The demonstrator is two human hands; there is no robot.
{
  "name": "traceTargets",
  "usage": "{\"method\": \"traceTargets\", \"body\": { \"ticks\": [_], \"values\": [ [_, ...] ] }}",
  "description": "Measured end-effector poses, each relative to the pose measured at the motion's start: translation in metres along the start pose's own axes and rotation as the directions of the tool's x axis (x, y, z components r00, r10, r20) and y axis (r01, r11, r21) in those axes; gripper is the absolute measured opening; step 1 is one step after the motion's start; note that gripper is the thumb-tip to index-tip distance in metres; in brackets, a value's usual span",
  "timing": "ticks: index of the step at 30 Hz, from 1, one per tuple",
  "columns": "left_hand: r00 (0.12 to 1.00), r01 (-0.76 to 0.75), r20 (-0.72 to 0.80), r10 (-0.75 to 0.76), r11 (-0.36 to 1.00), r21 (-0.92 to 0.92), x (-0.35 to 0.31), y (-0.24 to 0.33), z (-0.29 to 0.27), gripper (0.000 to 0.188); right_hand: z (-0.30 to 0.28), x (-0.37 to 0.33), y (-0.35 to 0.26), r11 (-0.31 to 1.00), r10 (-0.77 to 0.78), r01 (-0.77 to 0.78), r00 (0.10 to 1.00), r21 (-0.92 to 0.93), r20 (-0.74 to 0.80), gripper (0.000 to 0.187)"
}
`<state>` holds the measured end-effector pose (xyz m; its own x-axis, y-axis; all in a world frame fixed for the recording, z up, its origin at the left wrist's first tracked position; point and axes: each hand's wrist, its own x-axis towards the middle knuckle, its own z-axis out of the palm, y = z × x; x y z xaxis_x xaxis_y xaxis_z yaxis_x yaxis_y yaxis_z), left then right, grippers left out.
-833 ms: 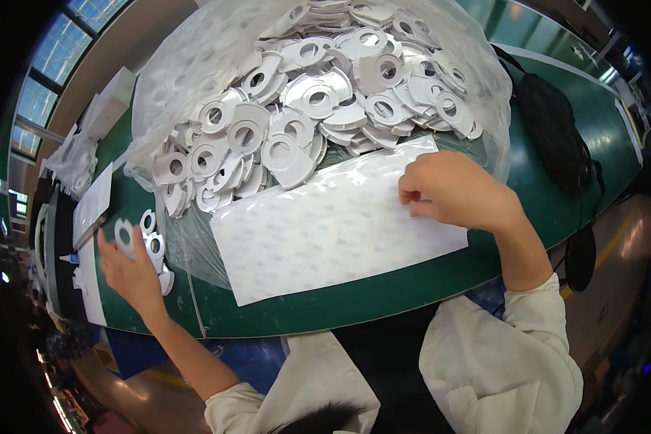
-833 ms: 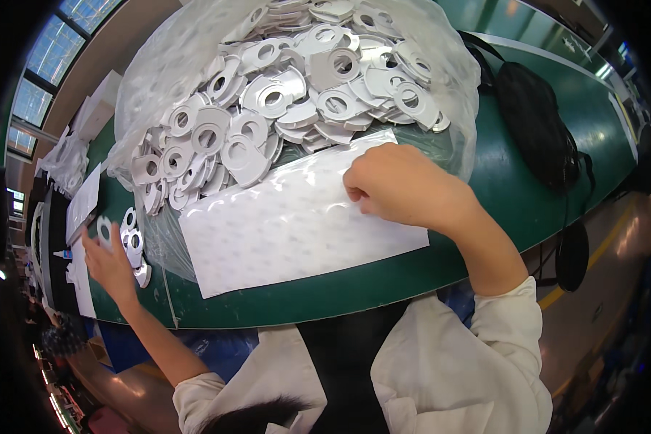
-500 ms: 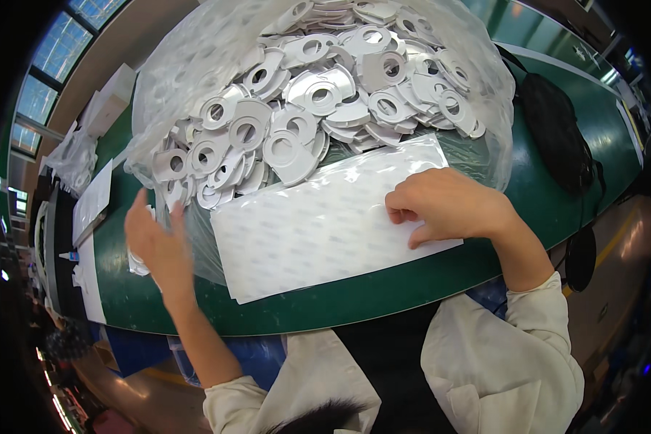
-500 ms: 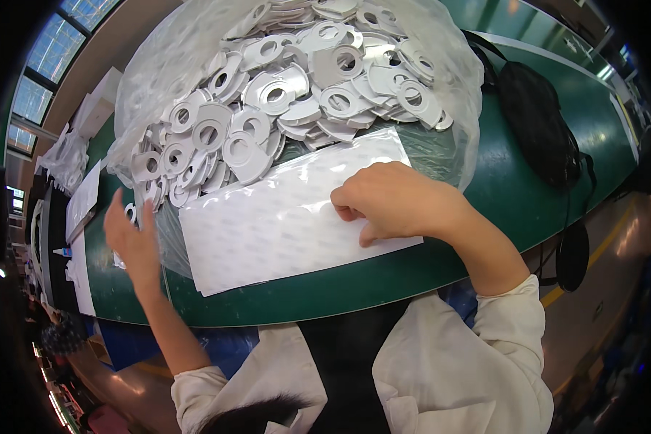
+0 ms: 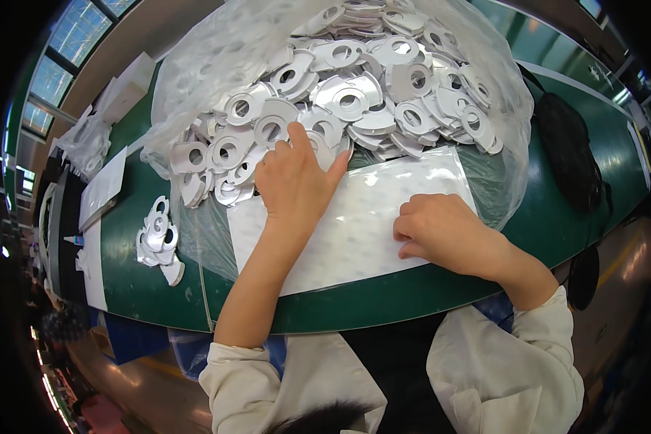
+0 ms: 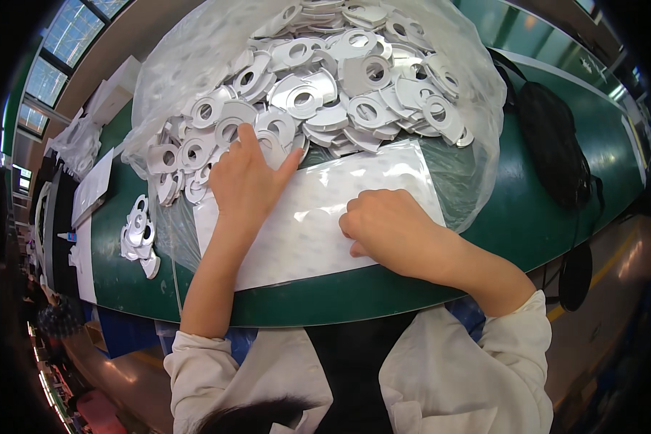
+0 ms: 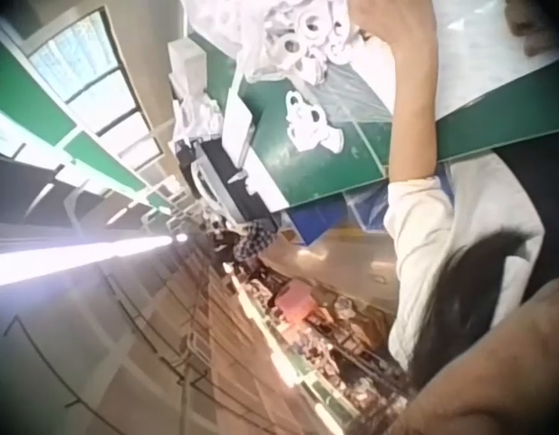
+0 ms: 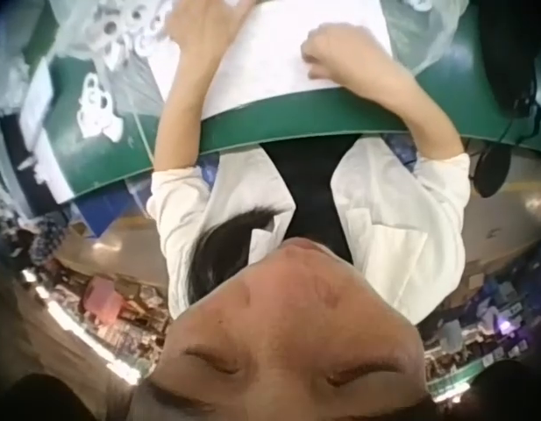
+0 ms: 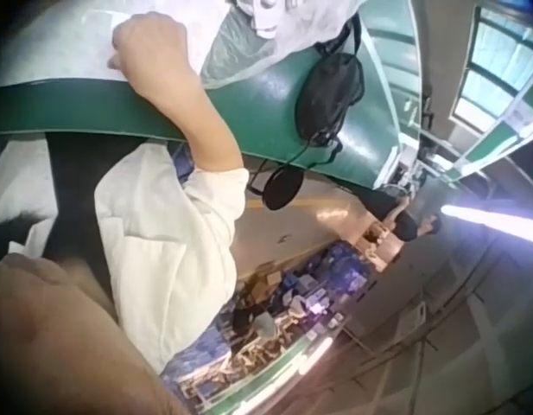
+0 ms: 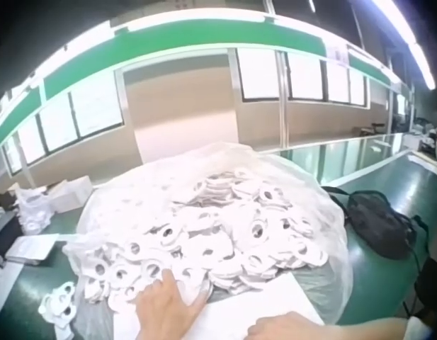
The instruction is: Applying small white adhesive components or pads to circular metal parts on an assembly line.
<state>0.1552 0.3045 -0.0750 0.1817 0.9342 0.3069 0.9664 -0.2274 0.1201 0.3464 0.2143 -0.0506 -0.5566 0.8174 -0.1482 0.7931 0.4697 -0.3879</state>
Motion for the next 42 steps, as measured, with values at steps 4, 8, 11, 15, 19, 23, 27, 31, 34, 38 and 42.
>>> {"method": "traceTargets", "body": {
  "ticks": [4, 8, 11, 15, 19, 23, 27, 31, 34, 38, 42],
  "values": [
    [0.980, -0.116, -0.180, 0.090, 0.983, -0.145, -0.004, -0.010, 0.003, 0.062, 0.001, 0.001, 0.001, 0.997, 0.019, -0.019, 1.000, 0.068, 0.007, 0.019],
    [0.955, -0.225, -0.259, 0.144, 0.921, -0.319, -0.014, -0.001, -0.009, 0.063, -0.001, 0.002, 0.005, 0.992, 0.015, -0.023, 0.998, 0.123, 0.069, 0.019],
    [0.997, 0.043, 0.059, 0.039, 0.340, -0.940, -0.029, 0.014, -0.016, 0.050, 0.001, 0.001, 0.004, 0.992, -0.015, 0.004, 0.997, 0.127, 0.080, 0.018],
    [0.800, 0.591, 0.559, 0.215, -0.437, -0.678, -0.040, 0.022, 0.010, 0.030, 0.004, -0.003, 0.001, 0.996, -0.072, 0.073, 0.997, 0.047, -0.027, 0.014],
    [0.783, 0.568, 0.511, 0.355, -0.742, -0.356, -0.040, 0.024, 0.024, 0.041, 0.000, -0.008, 0.001, 0.989, -0.135, 0.131, 0.989, -0.074, -0.054, 0.010],
    [0.773, 0.601, 0.387, 0.503, -0.775, -0.193, -0.038, 0.019, 0.032, 0.060, -0.012, -0.014, 0.005, 0.974, -0.204, 0.201, 0.979, -0.101, -0.016, 0.009],
    [0.754, 0.599, 0.508, 0.416, -0.754, -0.271, -0.038, 0.026, 0.024, 0.054, -0.048, -0.026, 0.012, 0.875, -0.380, 0.329, 0.921, 0.355, 0.085, 0.011],
    [0.767, 0.615, 0.446, 0.462, -0.728, -0.304, -0.039, 0.026, 0.029, 0.052, -0.063, -0.026, 0.023, 0.513, -0.470, 0.490, 0.847, 0.705, -0.247, 0.017],
    [0.742, 0.651, 0.517, 0.426, -0.641, -0.407, -0.043, 0.025, 0.024, 0.054, -0.045, -0.007, 0.022, 0.431, -0.009, 0.367, 0.915, 0.824, -0.403, 0.011],
    [0.719, 0.684, 0.579, 0.384, -0.534, -0.497, -0.044, 0.029, 0.022, 0.059, -0.012, 0.020, 0.028, 0.496, 0.286, 0.163, 0.897, 0.853, -0.338, 0.010],
    [0.722, 0.686, 0.568, 0.396, -0.520, -0.509, -0.043, 0.030, 0.021, 0.062, 0.010, 0.029, 0.034, 0.411, 0.315, 0.093, 0.919, 0.907, -0.237, 0.013]
  ]
}}
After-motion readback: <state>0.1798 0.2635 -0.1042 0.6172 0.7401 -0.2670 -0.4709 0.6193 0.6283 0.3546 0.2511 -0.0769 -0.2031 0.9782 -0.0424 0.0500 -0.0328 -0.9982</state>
